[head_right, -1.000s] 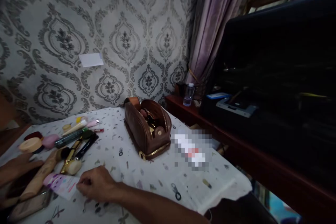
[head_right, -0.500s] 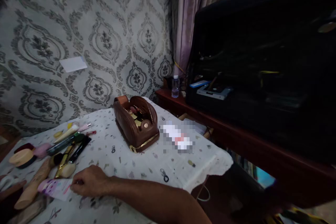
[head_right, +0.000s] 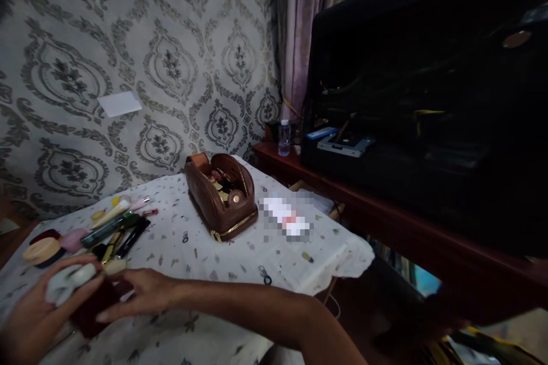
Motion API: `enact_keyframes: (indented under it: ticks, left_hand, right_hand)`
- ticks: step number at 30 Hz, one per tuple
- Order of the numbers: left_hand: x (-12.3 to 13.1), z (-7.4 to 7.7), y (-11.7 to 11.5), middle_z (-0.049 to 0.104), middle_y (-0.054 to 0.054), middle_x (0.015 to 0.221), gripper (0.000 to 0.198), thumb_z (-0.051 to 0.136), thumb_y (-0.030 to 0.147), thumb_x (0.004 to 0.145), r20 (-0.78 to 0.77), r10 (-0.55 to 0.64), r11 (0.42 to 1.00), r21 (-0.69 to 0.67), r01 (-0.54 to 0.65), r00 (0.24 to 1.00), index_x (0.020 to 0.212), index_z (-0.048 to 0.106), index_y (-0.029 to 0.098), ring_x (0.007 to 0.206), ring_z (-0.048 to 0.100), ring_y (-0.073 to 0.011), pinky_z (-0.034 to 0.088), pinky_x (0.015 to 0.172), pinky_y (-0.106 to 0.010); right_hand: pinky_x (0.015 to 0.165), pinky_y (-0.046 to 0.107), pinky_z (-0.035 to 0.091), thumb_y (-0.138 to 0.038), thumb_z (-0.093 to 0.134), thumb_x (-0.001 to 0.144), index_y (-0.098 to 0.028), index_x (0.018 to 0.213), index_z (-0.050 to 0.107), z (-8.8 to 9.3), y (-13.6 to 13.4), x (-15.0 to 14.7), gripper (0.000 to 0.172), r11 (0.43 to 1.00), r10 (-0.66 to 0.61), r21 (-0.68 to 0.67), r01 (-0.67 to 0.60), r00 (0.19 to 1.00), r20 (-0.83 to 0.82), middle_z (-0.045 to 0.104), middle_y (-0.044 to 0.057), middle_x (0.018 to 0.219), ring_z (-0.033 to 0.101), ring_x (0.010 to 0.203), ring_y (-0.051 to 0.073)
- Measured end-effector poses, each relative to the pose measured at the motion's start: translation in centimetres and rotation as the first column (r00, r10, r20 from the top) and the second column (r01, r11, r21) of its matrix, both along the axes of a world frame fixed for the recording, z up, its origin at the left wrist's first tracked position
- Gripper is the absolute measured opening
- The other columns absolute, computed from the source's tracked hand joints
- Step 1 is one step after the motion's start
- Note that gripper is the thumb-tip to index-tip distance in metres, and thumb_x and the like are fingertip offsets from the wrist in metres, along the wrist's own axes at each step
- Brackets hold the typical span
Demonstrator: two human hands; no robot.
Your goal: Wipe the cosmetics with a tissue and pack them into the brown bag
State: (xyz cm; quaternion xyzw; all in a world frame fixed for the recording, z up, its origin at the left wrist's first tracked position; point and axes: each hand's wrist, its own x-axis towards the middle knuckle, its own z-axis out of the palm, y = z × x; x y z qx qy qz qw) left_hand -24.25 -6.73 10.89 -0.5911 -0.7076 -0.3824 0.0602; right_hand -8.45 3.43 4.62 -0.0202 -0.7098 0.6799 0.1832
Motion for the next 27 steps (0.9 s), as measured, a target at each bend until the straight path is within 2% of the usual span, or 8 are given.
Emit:
enact_keyframes:
  ticks: [2, 5, 7, 9, 11, 13, 20, 27]
  left_hand:
    - [1.8, -1.2, 1.0, 0.071, -0.003, 0.103, 0.044, 0.054, 0.063, 0.085, -0.072, -0.112, 0.994, -0.018, 0.111, 0.991, 0.106, 0.061, 0.026, 0.095, 0.068, -0.0267, 0.059, 0.077, -0.038]
    - [3.7, -2.1, 1.9, 0.068, -0.007, 0.114, 0.04, 0.048, 0.049, 0.093, -0.242, -0.267, 0.96, 0.013, 0.279, 0.933, 0.121, 0.057, 0.022, 0.104, 0.066, -0.0252, 0.055, 0.086, -0.036]
    - [4.1, -2.2, 2.2, 0.066, -0.009, 0.118, 0.039, 0.044, 0.038, 0.096, -0.402, -0.274, 0.945, 0.057, 0.322, 0.874, 0.13, 0.053, 0.021, 0.107, 0.063, -0.0249, 0.051, 0.089, -0.035]
    - [4.1, -2.2, 2.5, 0.067, -0.01, 0.113, 0.038, 0.043, 0.031, 0.096, -0.579, -0.245, 0.927, 0.096, 0.363, 0.778, 0.13, 0.055, 0.019, 0.102, 0.063, -0.0255, 0.048, 0.089, -0.036]
    - [4.2, -2.3, 2.8, 0.069, -0.01, 0.103, 0.032, 0.044, 0.027, 0.096, -0.707, -0.215, 0.907, 0.111, 0.406, 0.674, 0.121, 0.062, 0.017, 0.093, 0.063, -0.0253, 0.046, 0.085, -0.036]
    - [4.2, -2.6, 3.1, 0.07, -0.009, 0.096, 0.029, 0.044, 0.025, 0.096, -0.742, -0.2, 0.906, 0.109, 0.41, 0.64, 0.113, 0.066, 0.016, 0.087, 0.062, -0.0246, 0.045, 0.082, -0.036]
    - [4.5, -3.1, 3.6, 0.072, -0.009, 0.096, 0.033, 0.042, 0.025, 0.098, -0.591, -0.16, 0.918, 0.204, 0.339, 0.79, 0.124, 0.06, 0.015, 0.083, 0.066, -0.0218, 0.047, 0.078, -0.032]
    - [4.9, -2.3, 2.9, 0.075, -0.005, 0.092, 0.031, 0.043, 0.035, 0.098, -0.423, -0.109, 0.936, 0.262, 0.237, 0.899, 0.108, 0.066, 0.017, 0.077, 0.07, -0.0192, 0.051, 0.077, -0.029]
  right_hand:
    - [0.078, 0.025, 0.052, -0.044, 0.073, 0.078, -0.014, 0.104, 0.065, -0.9, 0.0, 0.6, 0.04, 0.996, -0.016, -0.093, 0.015, 1.0, -0.008, 0.065, 0.002, 0.09, 0.063, 0.083, 0.014]
    - [0.067, 0.023, 0.048, -0.037, 0.075, 0.077, -0.015, 0.094, 0.063, -1.4, 0.2, 1.9, 0.03, 0.96, -0.273, 0.09, 0.266, 0.958, 0.084, 0.06, -0.001, 0.078, 0.058, 0.073, 0.013]
    - [0.064, 0.023, 0.046, -0.037, 0.075, 0.077, -0.016, 0.097, 0.062, -1.0, 0.5, 2.5, 0.032, 0.871, -0.41, 0.333, 0.361, 0.908, 0.088, 0.062, 0.0, 0.08, 0.058, 0.074, 0.015]
    - [0.066, 0.025, 0.047, -0.038, 0.072, 0.08, -0.014, 0.102, 0.062, -0.6, 0.8, 2.6, 0.035, 0.772, -0.434, 0.541, 0.334, 0.899, 0.065, 0.066, 0.004, 0.087, 0.062, 0.078, 0.019]
    - [0.07, 0.027, 0.048, -0.038, 0.07, 0.082, -0.012, 0.104, 0.062, -0.3, 1.1, 2.4, 0.036, 0.679, -0.432, 0.678, 0.283, 0.9, 0.056, 0.069, 0.009, 0.093, 0.065, 0.083, 0.022]
    - [0.073, 0.028, 0.049, -0.038, 0.069, 0.083, -0.011, 0.104, 0.063, -0.3, 1.4, 2.1, 0.034, 0.622, -0.435, 0.743, 0.246, 0.898, 0.066, 0.071, 0.011, 0.095, 0.067, 0.086, 0.023]
    - [0.086, 0.028, 0.051, -0.035, 0.07, 0.085, -0.012, 0.122, 0.056, 0.2, 1.2, 2.3, 0.045, 0.652, -0.406, 0.725, 0.222, 0.91, 0.087, 0.07, 0.012, 0.116, 0.067, 0.104, 0.023]
    - [0.091, 0.027, 0.049, -0.036, 0.072, 0.083, -0.015, 0.124, 0.055, -0.2, 1.3, 2.1, 0.049, 0.677, -0.38, 0.698, 0.234, 0.923, 0.06, 0.069, 0.01, 0.116, 0.064, 0.106, 0.021]
